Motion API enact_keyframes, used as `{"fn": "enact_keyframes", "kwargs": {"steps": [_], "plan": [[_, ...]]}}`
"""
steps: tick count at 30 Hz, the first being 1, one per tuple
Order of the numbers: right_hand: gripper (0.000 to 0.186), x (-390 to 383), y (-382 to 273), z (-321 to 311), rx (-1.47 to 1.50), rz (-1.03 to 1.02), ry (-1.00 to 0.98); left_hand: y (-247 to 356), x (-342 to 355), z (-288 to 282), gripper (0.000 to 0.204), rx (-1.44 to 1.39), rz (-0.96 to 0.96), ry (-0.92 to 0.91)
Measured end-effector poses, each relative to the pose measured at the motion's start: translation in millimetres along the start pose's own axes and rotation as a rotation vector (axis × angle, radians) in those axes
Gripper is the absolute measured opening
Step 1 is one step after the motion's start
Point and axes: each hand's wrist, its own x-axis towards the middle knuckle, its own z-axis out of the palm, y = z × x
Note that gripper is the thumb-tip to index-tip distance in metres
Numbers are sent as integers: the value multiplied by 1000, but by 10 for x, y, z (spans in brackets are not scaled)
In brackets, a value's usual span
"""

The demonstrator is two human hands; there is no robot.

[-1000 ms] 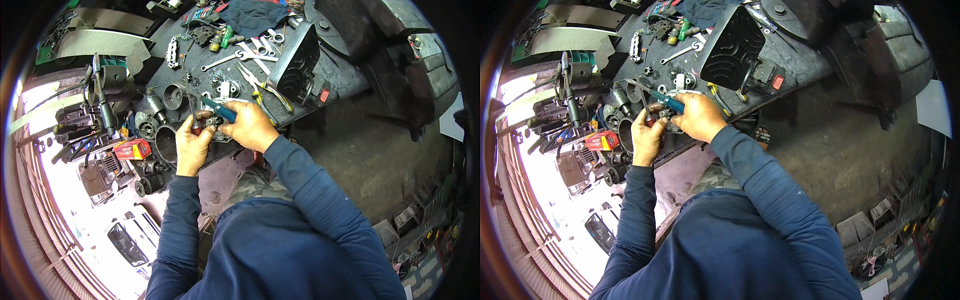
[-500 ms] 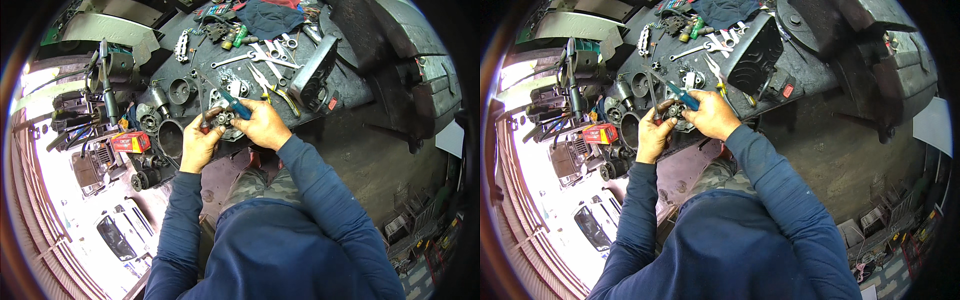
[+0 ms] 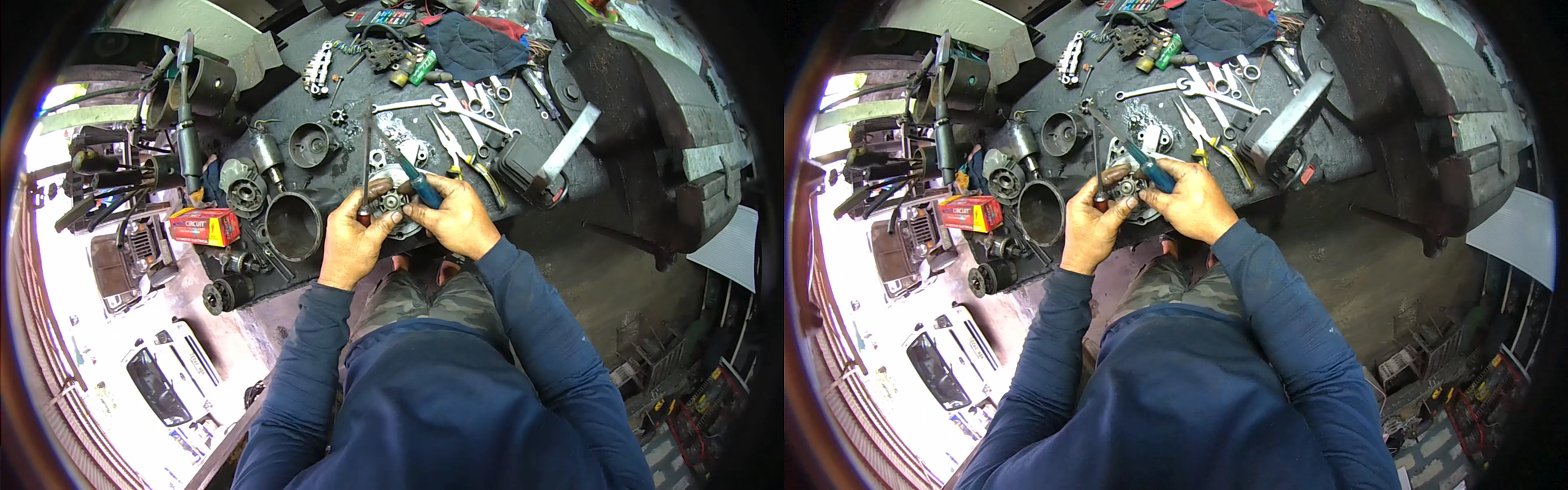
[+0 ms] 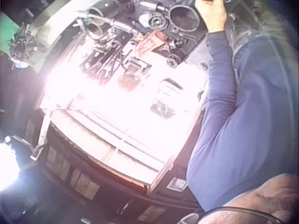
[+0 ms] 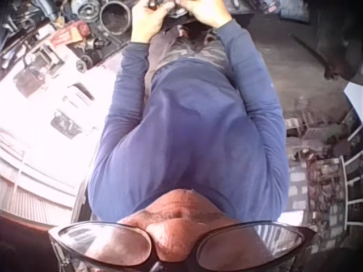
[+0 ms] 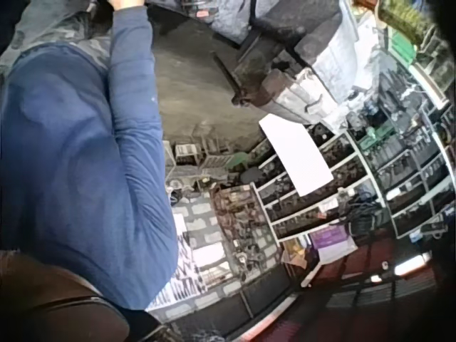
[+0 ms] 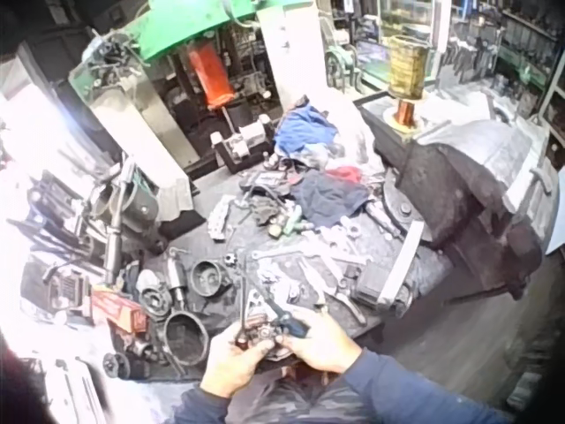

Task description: The person disassembles a mechanical component on a workbench using pliers, a hammer, and a screwdriver. They remove a small cylindrical part, separate internal pieces, and place them on the table.

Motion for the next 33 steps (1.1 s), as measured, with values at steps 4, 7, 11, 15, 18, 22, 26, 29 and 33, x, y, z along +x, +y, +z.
{"fn": "enact_keyframes", "kwargs": {"steps": [4, 7, 11, 15, 18, 22, 26, 29, 33], "plan": [[35, -14, -73, 3, -9, 62, 7, 37, -2, -23, 44, 16, 22, -43], [33, -14, -119, -8, -58, 102, -15, 41, 9, -34, 43, -41, -14, -56], [31, -18, -152, -7, 4, 130, -6, 45, 29, -63, 43, -58, -53, -80], [30, -57, -114, 62, -12, 91, 50, 59, 18, -90, 44, -230, -97, -71], [30, -124, -49, 136, 84, 85, 120, 63, -33, -118, 43, -215, -141, -56], [30, -189, 22, 172, 211, 119, 170, 2, -9, -88, 38, -297, -90, -22], [26, -145, 51, 182, 97, 74, 219, -75, 4, -33, 34, -199, -23, 25], [25, -92, 44, 200, 107, 136, 215, -89, 4, -40, 35, -156, -51, 7], [32, -170, -22, 204, 100, 46, 229, 6, -24, -88, 44, -248, -18, -28]]}}
